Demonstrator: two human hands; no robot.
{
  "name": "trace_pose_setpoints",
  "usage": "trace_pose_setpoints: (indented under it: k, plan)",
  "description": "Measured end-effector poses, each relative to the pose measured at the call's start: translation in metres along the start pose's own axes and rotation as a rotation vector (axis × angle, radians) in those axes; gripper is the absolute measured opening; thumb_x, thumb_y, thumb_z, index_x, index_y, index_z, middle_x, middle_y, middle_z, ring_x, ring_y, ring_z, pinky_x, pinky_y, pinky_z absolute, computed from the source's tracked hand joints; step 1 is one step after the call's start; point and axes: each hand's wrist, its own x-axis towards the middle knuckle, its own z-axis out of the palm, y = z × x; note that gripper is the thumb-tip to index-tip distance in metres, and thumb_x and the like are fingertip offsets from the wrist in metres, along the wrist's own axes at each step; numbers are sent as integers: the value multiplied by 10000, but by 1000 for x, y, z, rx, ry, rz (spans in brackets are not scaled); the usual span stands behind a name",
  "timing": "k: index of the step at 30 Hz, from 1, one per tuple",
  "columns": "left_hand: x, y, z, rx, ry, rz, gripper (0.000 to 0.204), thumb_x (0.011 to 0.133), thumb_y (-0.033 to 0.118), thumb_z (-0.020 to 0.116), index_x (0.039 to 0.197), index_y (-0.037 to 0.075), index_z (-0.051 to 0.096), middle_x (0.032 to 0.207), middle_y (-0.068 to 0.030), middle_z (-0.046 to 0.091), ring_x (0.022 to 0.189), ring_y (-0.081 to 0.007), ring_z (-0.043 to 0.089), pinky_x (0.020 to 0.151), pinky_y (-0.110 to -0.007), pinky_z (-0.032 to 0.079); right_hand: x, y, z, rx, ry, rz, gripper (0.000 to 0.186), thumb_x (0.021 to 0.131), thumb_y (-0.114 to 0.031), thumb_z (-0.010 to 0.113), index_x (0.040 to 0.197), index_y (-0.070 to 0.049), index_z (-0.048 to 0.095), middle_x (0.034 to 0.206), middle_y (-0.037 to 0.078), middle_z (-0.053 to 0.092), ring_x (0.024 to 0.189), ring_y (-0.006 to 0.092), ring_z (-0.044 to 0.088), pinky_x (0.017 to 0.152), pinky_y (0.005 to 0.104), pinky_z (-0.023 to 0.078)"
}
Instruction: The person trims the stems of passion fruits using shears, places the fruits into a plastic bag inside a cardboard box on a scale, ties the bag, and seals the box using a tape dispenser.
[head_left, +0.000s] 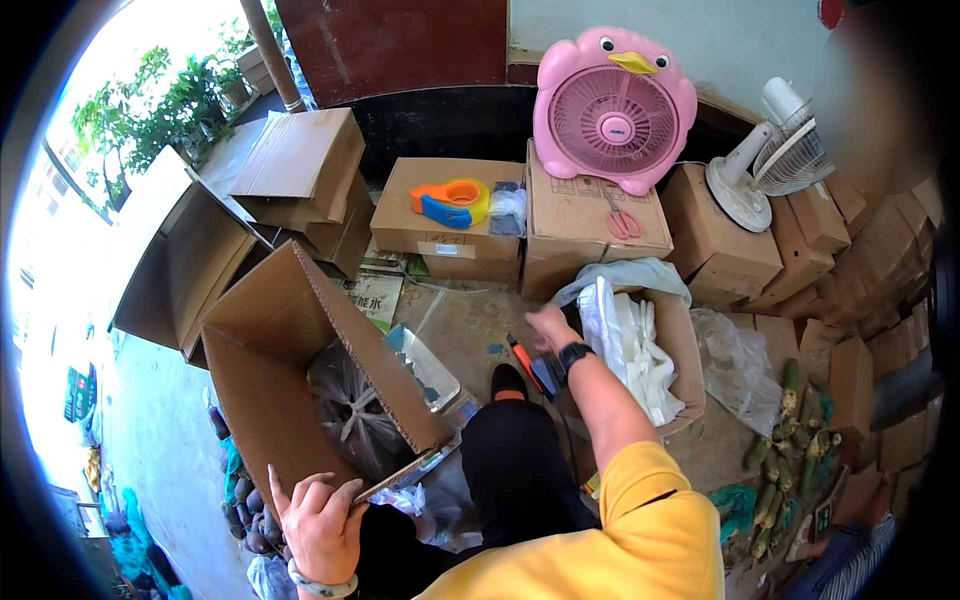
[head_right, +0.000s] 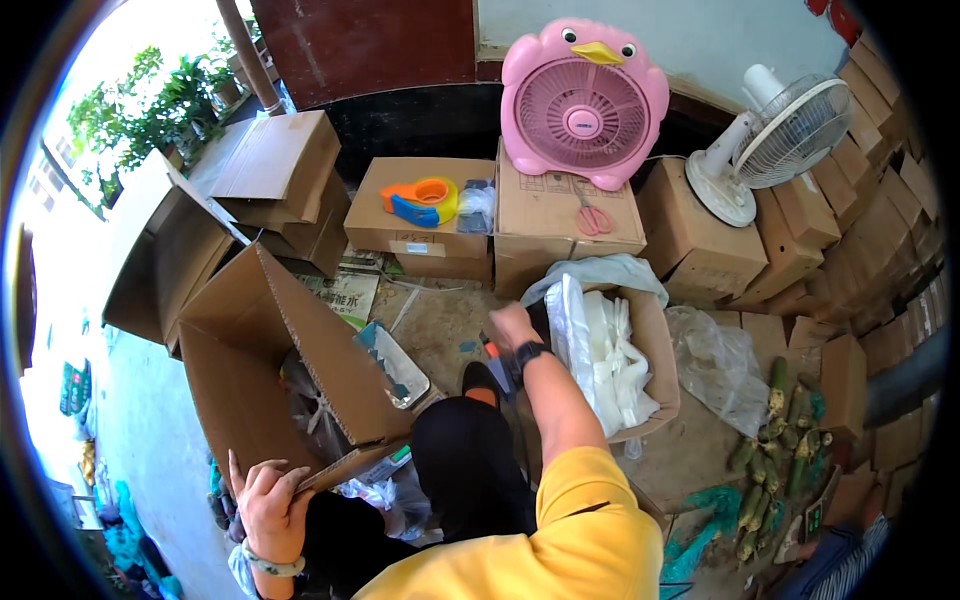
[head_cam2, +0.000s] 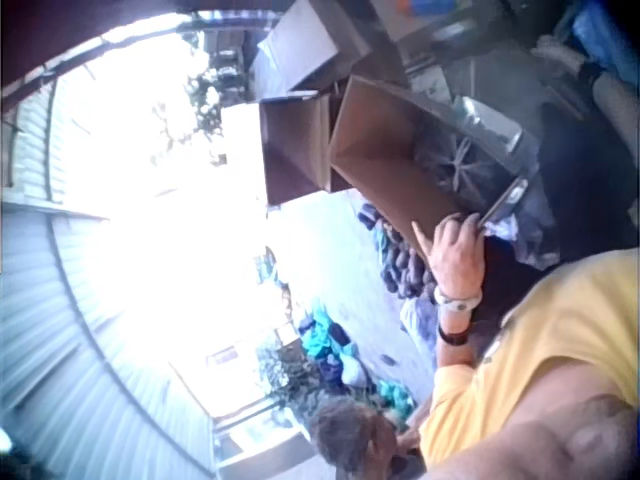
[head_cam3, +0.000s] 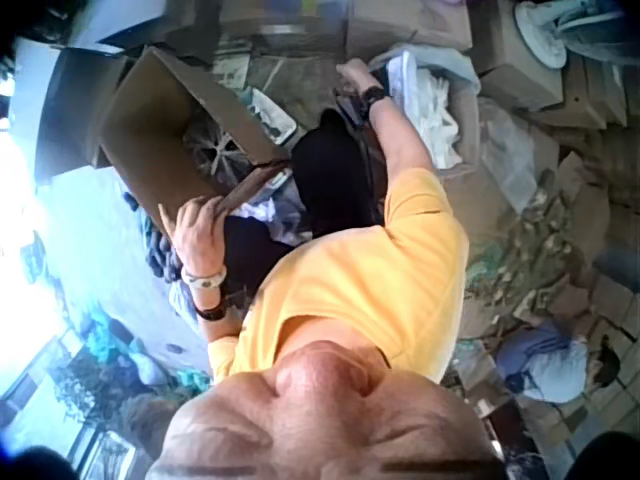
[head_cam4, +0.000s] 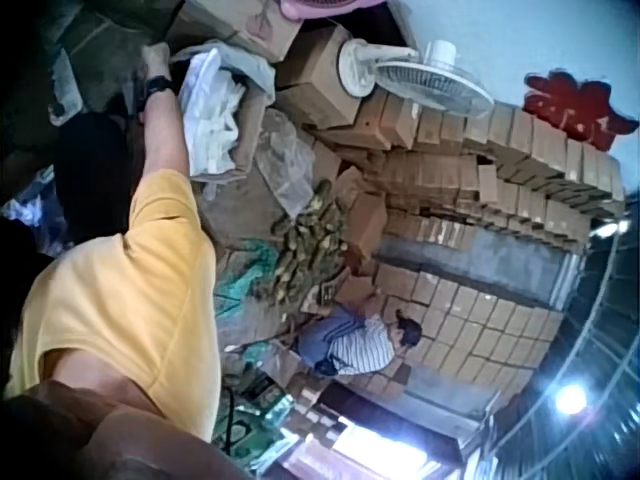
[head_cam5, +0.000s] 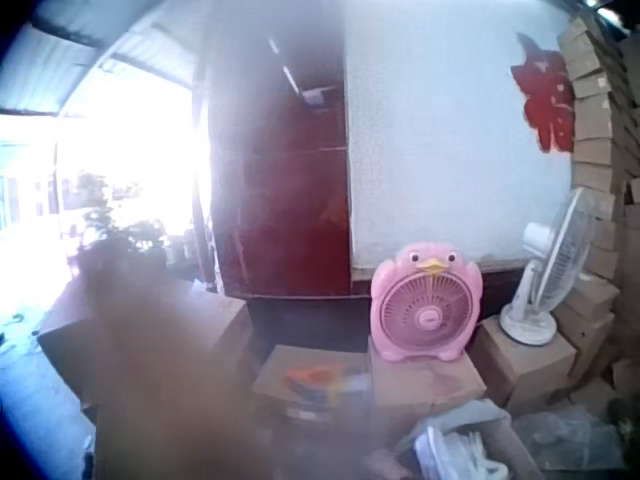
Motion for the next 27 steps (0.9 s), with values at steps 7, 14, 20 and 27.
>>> trace_pose_setpoints:
  k: [7,14,20,27]
  plan:
    - [13,36,-1,-225,243,-83,523,808,395,679,1143,2,598,1092,-174,537,1080,-320,540,886,-414,484,41,38,3,568,172,48,652,789,-425,690,1294,-122,409,1146,98,495,963,254,478,659,431,480]
    - [123,133,54,-1058,-31,-76,385,980,159,362,1302,-18,476,1286,-132,500,1199,-221,490,977,-338,399,30,49,1,783,38,-194,110,835,-259,610,853,-163,561,899,2,570,897,157,506,756,373,391]
    - [241,179,181,-1172,-432,-774,735,946,583,283,1369,-5,409,1410,-186,417,1305,-298,385,1044,-382,302,-43,30,-34,1438,-397,-263,192,861,-198,561,1028,-105,583,1059,58,615,1047,243,540,946,433,392]
    - [222,148,357,-794,-492,-288,864,908,642,156,1324,-69,414,1407,-286,354,1348,-412,265,1127,-396,172,-52,0,-3,1280,-323,-117,363,957,-369,459,1187,-92,501,1111,84,574,1012,252,557,900,391,467]
